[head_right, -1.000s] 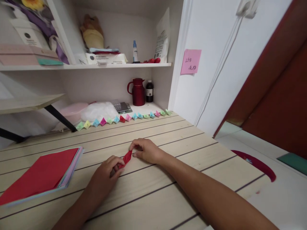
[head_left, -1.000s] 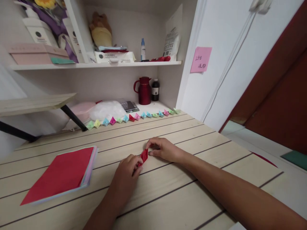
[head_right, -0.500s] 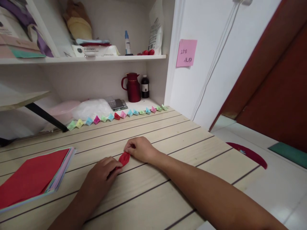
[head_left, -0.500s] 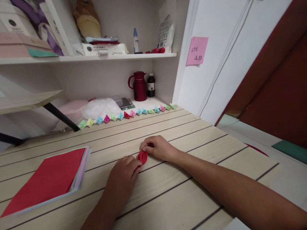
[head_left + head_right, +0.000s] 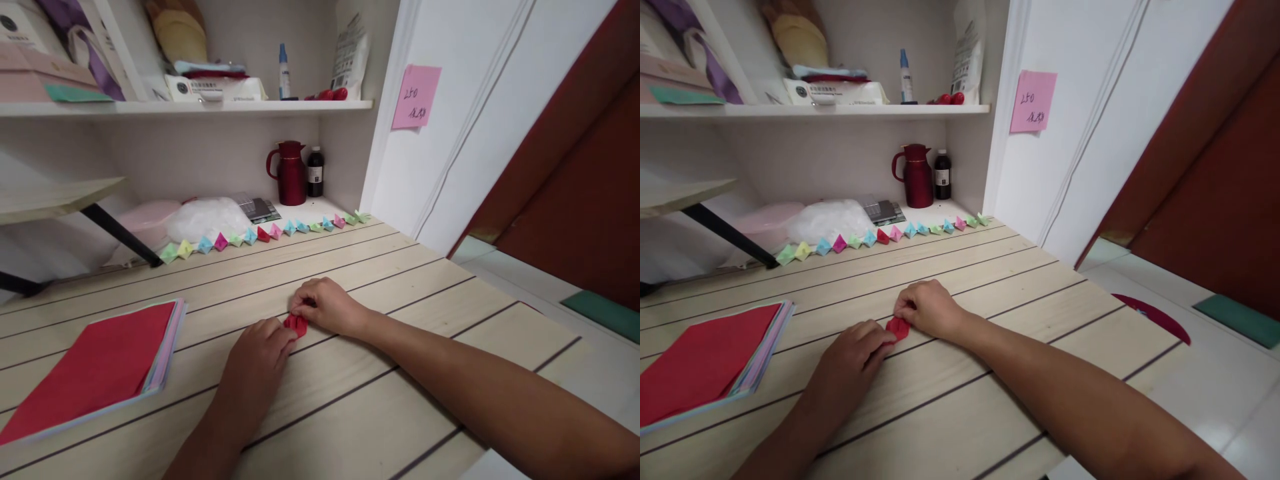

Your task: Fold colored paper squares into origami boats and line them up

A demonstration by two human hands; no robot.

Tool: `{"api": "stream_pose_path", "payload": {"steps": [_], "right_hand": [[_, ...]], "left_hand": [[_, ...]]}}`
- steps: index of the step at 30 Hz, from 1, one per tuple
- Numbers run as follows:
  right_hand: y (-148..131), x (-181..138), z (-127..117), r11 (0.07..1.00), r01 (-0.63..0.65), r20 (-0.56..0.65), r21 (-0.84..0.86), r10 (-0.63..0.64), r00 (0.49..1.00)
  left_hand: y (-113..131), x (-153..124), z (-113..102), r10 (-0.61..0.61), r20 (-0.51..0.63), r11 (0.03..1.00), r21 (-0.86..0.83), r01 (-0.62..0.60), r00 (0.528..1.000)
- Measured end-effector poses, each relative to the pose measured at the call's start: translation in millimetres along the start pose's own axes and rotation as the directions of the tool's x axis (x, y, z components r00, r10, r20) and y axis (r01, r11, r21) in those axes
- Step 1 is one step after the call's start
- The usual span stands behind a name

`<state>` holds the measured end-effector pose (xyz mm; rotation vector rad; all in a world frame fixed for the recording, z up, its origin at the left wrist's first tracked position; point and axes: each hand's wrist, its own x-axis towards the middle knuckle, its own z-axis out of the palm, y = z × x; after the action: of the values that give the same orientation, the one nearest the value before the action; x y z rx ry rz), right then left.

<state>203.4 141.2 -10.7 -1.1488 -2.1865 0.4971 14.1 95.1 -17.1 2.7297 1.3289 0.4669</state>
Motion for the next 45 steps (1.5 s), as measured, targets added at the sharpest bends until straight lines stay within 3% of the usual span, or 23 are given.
{"api": "stream_pose_path", "payload": {"steps": [8, 13, 16, 23, 30, 36, 45], "right_hand": [[2, 0, -1, 0.988, -0.105, 0.036, 0.114, 0.102, 0.994], [5, -1, -2, 0.975, -0.083, 0.053, 0.204, 0.074, 0.996], [6, -2, -3, 0.967, -0.057, 0.06, 0.248, 0.044, 0.997], [6, -1, -3, 0.97, -0.024, 0.064, 0.241, 0.008, 0.998], [3, 0, 2, 0.978, 0.099, 0.028, 0.185, -0.106, 0.994], [1, 1, 5, 0.974, 0.062, 0.036, 0.218, -0.071, 0.997], [8, -2, -26, 0.964, 0.008, 0.005, 0.267, -0.01, 1.0]], "left_hand": [[-1, -2, -1, -0.045, -0.041, 0.991, -0.125, 0.04, 0.998], [-4, -4, 0, -0.26, -0.012, 0.889, -0.392, 0.235, 0.966], [-7, -5, 1, -0.321, 0.013, 0.814, -0.508, 0.283, 0.947], [-7, -2, -1, -0.246, 0.026, 0.877, -0.419, 0.234, 0.969], [-5, 0, -3, -0.196, 0.011, 0.935, -0.3, 0.191, 0.98], [-4, 2, -3, -0.15, -0.015, 0.961, -0.237, 0.142, 0.989], [-2, 0, -4, -0.211, -0.045, 0.947, -0.256, 0.193, 0.976]]}}
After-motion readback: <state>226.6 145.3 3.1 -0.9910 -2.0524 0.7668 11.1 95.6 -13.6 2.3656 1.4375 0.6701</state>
